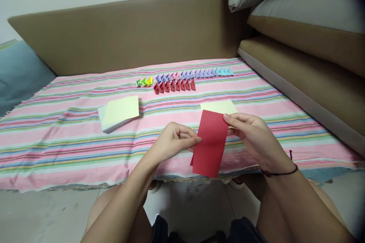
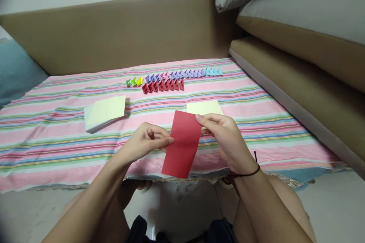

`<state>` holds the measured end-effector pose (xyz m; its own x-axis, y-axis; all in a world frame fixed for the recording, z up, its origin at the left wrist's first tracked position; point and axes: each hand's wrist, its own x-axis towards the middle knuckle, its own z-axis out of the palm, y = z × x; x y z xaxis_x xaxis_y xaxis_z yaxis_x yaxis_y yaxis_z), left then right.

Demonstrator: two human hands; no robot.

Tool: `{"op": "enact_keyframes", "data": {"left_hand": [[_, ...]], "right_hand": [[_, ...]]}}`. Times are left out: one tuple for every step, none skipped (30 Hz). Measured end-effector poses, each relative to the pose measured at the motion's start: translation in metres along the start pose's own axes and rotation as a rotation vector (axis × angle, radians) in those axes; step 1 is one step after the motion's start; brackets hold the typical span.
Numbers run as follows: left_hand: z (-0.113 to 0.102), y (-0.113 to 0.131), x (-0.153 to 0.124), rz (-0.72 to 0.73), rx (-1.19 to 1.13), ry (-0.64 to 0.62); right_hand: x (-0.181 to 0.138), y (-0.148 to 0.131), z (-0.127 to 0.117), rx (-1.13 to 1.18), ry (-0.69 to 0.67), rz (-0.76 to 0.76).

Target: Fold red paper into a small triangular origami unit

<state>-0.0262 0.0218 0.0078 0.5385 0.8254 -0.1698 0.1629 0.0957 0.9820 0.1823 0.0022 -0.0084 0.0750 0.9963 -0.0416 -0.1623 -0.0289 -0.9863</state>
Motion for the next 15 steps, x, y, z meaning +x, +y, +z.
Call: {"op": "enact_keyframes", "data": {"left_hand": [[-0.0001,-0.0005,0.0002,-0.002,0.000,-0.001],[-0.0003,-0.0009,0.0004,-0.003,0.002,-0.002],[-0.0006,-0.0013,0.0006,-0.006,0.006,-0.004],[-0.0011,-0.0015,0.0008,-0.011,0.013,-0.004],[-0.0016,-0.0015,0.0010,-0.018,0.022,-0.003],[-0.0022,-0.0014,0.0012,-0.026,0.031,-0.001],[-0.0028,-0.0012,0.0013,-0.032,0.040,0.000],[-0.0033,-0.0010,0.0015,-0.034,0.046,0.000],[-0.0038,-0.0007,0.0016,-0.031,0.052,-0.002],[-0.0041,-0.0005,0.0017,-0.026,0.057,-0.006],[-0.0044,-0.0003,0.0017,-0.020,0.060,-0.012],[-0.0045,-0.0003,0.0017,-0.018,0.062,-0.015],[-0.0047,-0.0005,0.0016,-0.019,0.063,-0.016],[-0.0048,-0.0008,0.0014,-0.023,0.065,-0.014],[-0.0049,-0.0012,0.0013,-0.028,0.069,-0.011]], "right_hand": [[0.0001,0.0000,-0.0002,-0.007,0.015,-0.010],[0.0002,-0.0002,-0.0006,-0.014,0.027,-0.017],[0.0002,-0.0004,-0.0010,-0.020,0.029,-0.016],[0.0003,-0.0007,-0.0016,-0.022,0.022,-0.009],[0.0002,-0.0010,-0.0022,-0.023,0.011,-0.003],[0.0001,-0.0014,-0.0028,-0.026,0.004,-0.004],[0.0000,-0.0017,-0.0034,-0.030,0.002,-0.011],[-0.0002,-0.0019,-0.0039,-0.033,0.004,-0.025],[-0.0004,-0.0019,-0.0042,-0.037,0.006,-0.039],[-0.0005,-0.0018,-0.0044,-0.041,0.010,-0.053],[-0.0005,-0.0016,-0.0045,-0.043,0.015,-0.064],[-0.0004,-0.0012,-0.0044,-0.043,0.018,-0.070],[-0.0002,-0.0009,-0.0042,-0.040,0.019,-0.072],[0.0001,-0.0005,-0.0040,-0.037,0.022,-0.072],[0.0005,-0.0003,-0.0037,-0.034,0.023,-0.070]]}}
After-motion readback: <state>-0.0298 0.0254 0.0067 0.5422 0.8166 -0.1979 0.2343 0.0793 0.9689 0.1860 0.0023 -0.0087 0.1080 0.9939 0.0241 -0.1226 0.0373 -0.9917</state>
